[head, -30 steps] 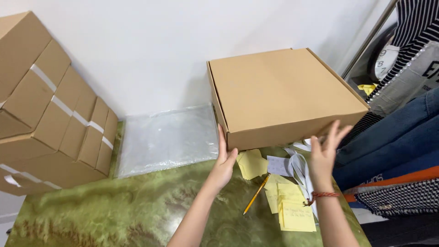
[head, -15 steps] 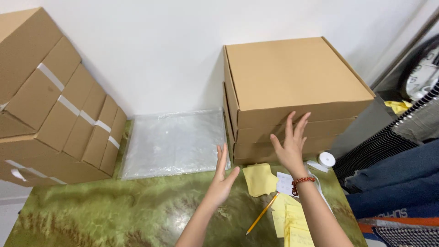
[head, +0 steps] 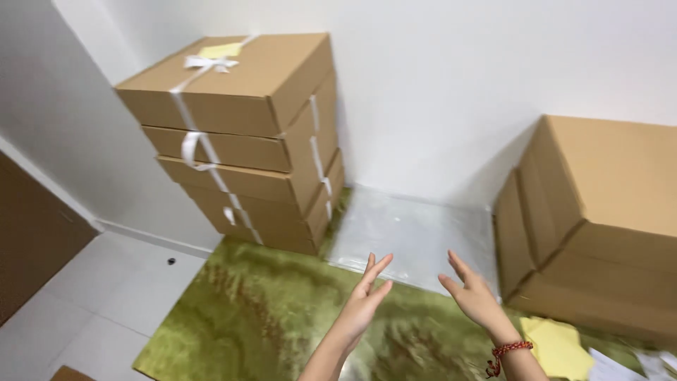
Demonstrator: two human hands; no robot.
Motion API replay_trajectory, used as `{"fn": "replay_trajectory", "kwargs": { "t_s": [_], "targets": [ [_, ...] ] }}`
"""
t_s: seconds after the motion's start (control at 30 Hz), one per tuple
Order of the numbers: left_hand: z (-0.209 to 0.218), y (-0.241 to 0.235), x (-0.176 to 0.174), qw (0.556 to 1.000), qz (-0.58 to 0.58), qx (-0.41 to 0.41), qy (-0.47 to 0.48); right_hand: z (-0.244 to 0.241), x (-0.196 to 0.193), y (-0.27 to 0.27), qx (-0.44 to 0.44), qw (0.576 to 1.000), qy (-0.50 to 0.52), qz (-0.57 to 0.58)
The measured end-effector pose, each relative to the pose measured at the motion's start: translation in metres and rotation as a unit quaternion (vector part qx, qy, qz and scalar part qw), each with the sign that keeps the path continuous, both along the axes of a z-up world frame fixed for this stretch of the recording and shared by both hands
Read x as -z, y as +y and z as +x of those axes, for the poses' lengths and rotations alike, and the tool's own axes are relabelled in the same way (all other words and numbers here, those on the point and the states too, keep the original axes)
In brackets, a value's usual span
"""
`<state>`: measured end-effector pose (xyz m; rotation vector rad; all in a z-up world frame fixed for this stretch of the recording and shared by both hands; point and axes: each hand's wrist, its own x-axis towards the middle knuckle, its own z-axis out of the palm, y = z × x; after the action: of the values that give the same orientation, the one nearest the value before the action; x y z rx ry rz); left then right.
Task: The person unties a ribbon on a cardboard box, removes a plastic-wrapped garment, and places it on a hanger on a clothing rack. The person then closes the box and stacks it with other boxes.
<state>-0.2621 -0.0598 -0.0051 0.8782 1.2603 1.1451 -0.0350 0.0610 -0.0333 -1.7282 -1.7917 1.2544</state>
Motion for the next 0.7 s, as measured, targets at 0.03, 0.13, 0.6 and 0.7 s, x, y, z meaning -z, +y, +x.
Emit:
{"fn": "replay_trajectory", "kwargs": {
  "t_s": [0.03, 0.13, 0.6, 0.7],
  "targets": [
    [-0.023, -0.007, -0.008, 1.0, 0.017, -0.017, 0.002, -0.033, -0.019, -0.001, -0.019, 0.996, 0.089, -0.021],
    [-0.089, -0.026, -0.03, 0.996, 0.055, -0.065, 0.005, -0.132, -0.11, -0.021, -0.045, 0.959, 0.271, -0.076],
    [-0.246, -0.105, -0.086, 0.973, 0.192, -0.126, 0.034, -0.379, -0.192, 0.031, -0.009, 0.75, 0.624, -0.22],
    [-0.261, -0.117, -0.091, 0.971, 0.189, -0.145, 0.022, -0.392, -0.199, 0.033, 0.024, 0.699, 0.669, -0.252]
  ]
}}
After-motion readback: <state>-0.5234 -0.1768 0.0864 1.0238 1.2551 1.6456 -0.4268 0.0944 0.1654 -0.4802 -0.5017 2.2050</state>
